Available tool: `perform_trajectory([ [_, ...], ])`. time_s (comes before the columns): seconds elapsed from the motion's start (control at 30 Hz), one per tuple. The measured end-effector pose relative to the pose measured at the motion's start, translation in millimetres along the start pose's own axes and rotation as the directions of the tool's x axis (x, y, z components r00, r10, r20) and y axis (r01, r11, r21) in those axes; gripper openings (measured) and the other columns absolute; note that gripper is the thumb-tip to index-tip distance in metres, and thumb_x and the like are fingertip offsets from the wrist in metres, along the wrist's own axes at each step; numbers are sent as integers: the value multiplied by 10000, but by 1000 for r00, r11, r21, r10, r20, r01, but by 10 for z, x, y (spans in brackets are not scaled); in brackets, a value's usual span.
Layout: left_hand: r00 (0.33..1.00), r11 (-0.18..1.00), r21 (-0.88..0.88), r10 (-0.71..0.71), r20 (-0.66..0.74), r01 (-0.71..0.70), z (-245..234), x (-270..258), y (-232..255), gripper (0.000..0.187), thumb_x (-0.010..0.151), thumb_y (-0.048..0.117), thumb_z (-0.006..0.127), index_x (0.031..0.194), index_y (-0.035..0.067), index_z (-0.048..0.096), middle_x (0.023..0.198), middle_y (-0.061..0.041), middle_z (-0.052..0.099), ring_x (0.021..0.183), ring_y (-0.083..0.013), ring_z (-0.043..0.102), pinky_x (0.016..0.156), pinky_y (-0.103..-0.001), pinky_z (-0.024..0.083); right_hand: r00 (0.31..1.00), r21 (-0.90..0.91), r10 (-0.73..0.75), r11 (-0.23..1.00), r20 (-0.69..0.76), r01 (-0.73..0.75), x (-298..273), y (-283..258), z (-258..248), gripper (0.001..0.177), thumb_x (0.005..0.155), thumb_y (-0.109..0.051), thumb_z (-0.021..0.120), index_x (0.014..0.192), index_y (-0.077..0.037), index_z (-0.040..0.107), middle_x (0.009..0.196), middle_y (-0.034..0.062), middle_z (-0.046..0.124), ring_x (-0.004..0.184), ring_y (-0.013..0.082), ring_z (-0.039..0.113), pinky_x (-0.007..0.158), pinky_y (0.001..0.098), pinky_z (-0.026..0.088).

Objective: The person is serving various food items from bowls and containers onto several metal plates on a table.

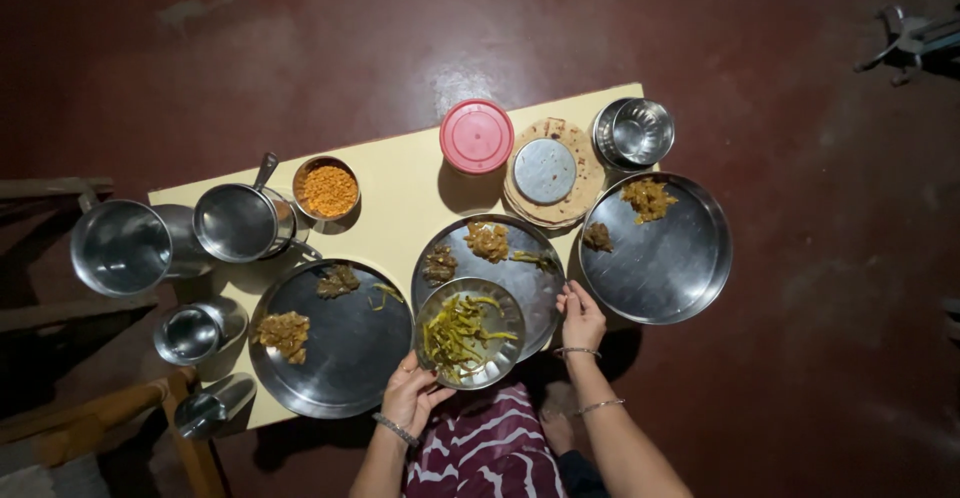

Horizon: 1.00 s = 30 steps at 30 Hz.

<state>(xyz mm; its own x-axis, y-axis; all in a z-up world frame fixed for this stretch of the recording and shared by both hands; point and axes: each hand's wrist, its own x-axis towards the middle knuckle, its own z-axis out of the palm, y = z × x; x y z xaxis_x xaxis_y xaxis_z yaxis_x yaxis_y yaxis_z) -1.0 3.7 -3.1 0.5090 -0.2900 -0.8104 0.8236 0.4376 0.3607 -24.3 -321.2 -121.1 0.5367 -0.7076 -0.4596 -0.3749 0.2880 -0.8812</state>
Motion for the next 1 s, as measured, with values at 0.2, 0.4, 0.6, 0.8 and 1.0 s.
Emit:
perform_trajectory([
  [0.2,1000,1000,23,-12,-10,12,72,-21,32,459,892,-21,552,1338,78,595,1118,-117,730,941,-225,739,775,-428,645,998,-98,-59,994,-21,57,-130,-158,15,374,1039,-97,577,1354,98,629,1184,224,743,902,191,694,828,289,572],
  [0.4,1000,999,46,-13,-21,14,119,-15,41,432,893,1,558,1315,79,606,1134,-119,731,964,-230,737,801,-430,643,999,131,39,991,4,-39,-111,-144,-110,396,1055,-134,518,1375,95,563,1275,217,691,977,212,737,837,293,599],
  [0.6,1000,999,45,-1,12,0,136,5,11,433,895,6,560,1320,78,602,1128,-115,724,964,-228,730,810,-439,630,957,414,287,867,42,-278,-381,-612,-168,405,1045,-135,457,1393,58,533,1228,222,696,951,253,726,858,364,605],
  [0.8,1000,998,57,22,12,-22,319,-105,135,484,882,6,555,1351,115,594,1160,-66,713,1018,-209,710,822,-435,627,962,439,226,856,153,-271,-768,-1185,-275,389,1058,-121,466,1379,83,548,1166,230,706,918,262,729,843,365,603],
  [1.0,998,996,68,55,36,-58,405,-172,140,507,858,19,564,1354,117,592,1160,-65,717,1010,-211,713,820,-448,629,943,142,-61,990,326,15,-1019,-1549,-302,333,1050,-94,532,1307,103,607,1098,212,750,896,200,733,823,312,609],
])
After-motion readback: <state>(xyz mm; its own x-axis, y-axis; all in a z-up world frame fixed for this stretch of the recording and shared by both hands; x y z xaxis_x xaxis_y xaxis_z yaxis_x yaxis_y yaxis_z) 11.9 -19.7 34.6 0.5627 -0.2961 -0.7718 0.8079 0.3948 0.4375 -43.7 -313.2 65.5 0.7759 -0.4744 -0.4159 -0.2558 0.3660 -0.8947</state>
